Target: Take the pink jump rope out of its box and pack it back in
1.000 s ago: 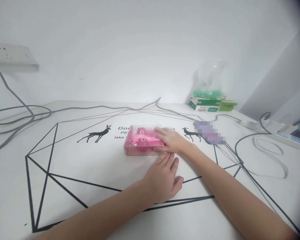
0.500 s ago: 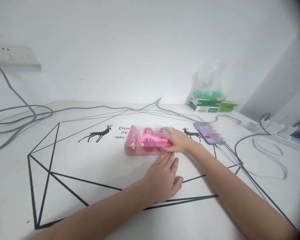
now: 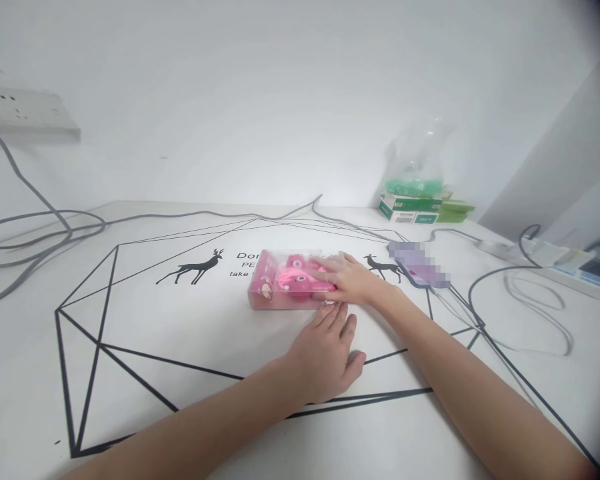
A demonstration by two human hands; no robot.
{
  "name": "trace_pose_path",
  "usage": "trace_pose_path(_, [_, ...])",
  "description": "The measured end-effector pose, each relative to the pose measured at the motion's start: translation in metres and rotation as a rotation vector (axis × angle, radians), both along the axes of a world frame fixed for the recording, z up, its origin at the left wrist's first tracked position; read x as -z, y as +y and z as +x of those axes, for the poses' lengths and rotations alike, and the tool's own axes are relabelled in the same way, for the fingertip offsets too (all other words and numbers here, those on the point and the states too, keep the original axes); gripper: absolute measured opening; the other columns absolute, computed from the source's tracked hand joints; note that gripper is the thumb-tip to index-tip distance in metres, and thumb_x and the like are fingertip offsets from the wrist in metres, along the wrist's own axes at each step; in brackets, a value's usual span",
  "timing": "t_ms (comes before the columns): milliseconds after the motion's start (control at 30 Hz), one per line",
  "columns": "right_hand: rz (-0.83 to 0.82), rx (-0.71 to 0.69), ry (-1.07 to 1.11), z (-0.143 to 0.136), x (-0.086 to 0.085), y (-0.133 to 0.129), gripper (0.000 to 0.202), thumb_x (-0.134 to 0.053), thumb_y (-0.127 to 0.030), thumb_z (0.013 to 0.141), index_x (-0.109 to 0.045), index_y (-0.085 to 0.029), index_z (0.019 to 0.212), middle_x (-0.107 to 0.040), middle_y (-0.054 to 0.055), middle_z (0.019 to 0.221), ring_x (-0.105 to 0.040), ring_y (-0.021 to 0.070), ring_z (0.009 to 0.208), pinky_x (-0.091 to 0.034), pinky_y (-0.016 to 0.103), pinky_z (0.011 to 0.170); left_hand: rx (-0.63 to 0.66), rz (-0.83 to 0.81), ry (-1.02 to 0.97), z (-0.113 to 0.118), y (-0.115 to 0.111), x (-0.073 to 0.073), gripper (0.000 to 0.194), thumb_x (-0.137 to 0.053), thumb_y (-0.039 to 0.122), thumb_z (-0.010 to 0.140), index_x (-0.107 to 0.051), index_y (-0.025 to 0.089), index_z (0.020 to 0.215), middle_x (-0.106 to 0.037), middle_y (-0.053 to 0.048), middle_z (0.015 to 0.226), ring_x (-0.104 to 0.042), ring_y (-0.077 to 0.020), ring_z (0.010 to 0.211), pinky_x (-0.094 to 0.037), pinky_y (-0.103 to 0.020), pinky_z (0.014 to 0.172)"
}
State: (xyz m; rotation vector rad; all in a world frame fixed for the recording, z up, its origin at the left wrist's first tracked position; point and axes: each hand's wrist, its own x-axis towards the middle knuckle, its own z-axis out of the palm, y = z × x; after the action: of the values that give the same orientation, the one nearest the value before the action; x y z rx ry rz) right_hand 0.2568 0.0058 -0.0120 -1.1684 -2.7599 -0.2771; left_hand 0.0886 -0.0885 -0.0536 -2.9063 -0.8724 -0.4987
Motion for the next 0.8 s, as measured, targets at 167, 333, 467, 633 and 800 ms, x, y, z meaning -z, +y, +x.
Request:
trace_pose_path(167, [0.004, -0.023, 0.050, 0.006, -0.001, 0.002, 0.056, -0.050, -0.057, 0.091, -0.048, -0.034, 0.142, -0.043, 0.005, 0.151, -0.053, 0.0326, 0.118, -0.039, 0.048, 0.098, 0.000, -0.016, 0.005, -0.001, 0.000, -0.002, 0.057, -0.034, 0.041, 0.098, -0.046, 0.002, 0.137, -0.046, -0.023, 0.144, -0.038, -0.0335, 0.138, -0.025, -0.047, 0.116])
trace_pose_path(333, [-0.029, -0.001, 0.091, 0.016, -0.001, 0.005, 0.060, -0.057, -0.060, 0.085, -0.050, -0.037, 0.140, -0.046, 0.002, 0.149, -0.059, 0.0300, 0.106, -0.044, 0.046, 0.094, 0.002, -0.033, 0.013, -0.001, -0.001, -0.003, 0.058, -0.035, 0.042, 0.097, -0.046, 0.002, 0.137, -0.044, -0.023, 0.145, -0.037, -0.0340, 0.139, -0.025, -0.048, 0.116])
trace_pose_path(467, [-0.042, -0.010, 0.116, 0.016, 0.000, 0.006, 0.060, -0.058, -0.058, 0.085, -0.051, -0.034, 0.140, -0.047, 0.006, 0.147, -0.058, 0.0314, 0.113, -0.043, 0.047, 0.098, 0.001, -0.018, 0.002, -0.001, -0.001, -0.003, 0.057, -0.037, 0.042, 0.097, -0.047, 0.001, 0.136, -0.046, -0.024, 0.144, -0.039, -0.0345, 0.138, -0.027, -0.048, 0.115])
trace_pose_path(633, [-0.076, -0.024, 0.193, 0.010, 0.004, 0.008, 0.062, -0.061, -0.053, 0.085, -0.050, -0.029, 0.141, -0.048, 0.011, 0.145, -0.054, 0.0313, 0.122, -0.043, 0.044, 0.099, -0.003, -0.017, 0.008, 0.000, 0.000, -0.003, 0.057, -0.037, 0.042, 0.096, -0.047, 0.001, 0.136, -0.044, -0.025, 0.145, -0.038, -0.0351, 0.138, -0.028, -0.049, 0.115])
trace_pose_path(800, [-0.110, 0.014, 0.209, 0.008, -0.004, 0.007, 0.060, -0.067, -0.054, 0.079, -0.059, -0.030, 0.132, -0.053, 0.009, 0.140, -0.058, 0.0321, 0.115, -0.046, 0.043, 0.094, 0.001, -0.033, 0.019, 0.000, 0.001, -0.002, 0.057, -0.037, 0.041, 0.096, -0.045, 0.002, 0.137, -0.044, -0.023, 0.145, -0.036, -0.0343, 0.140, -0.026, -0.047, 0.116])
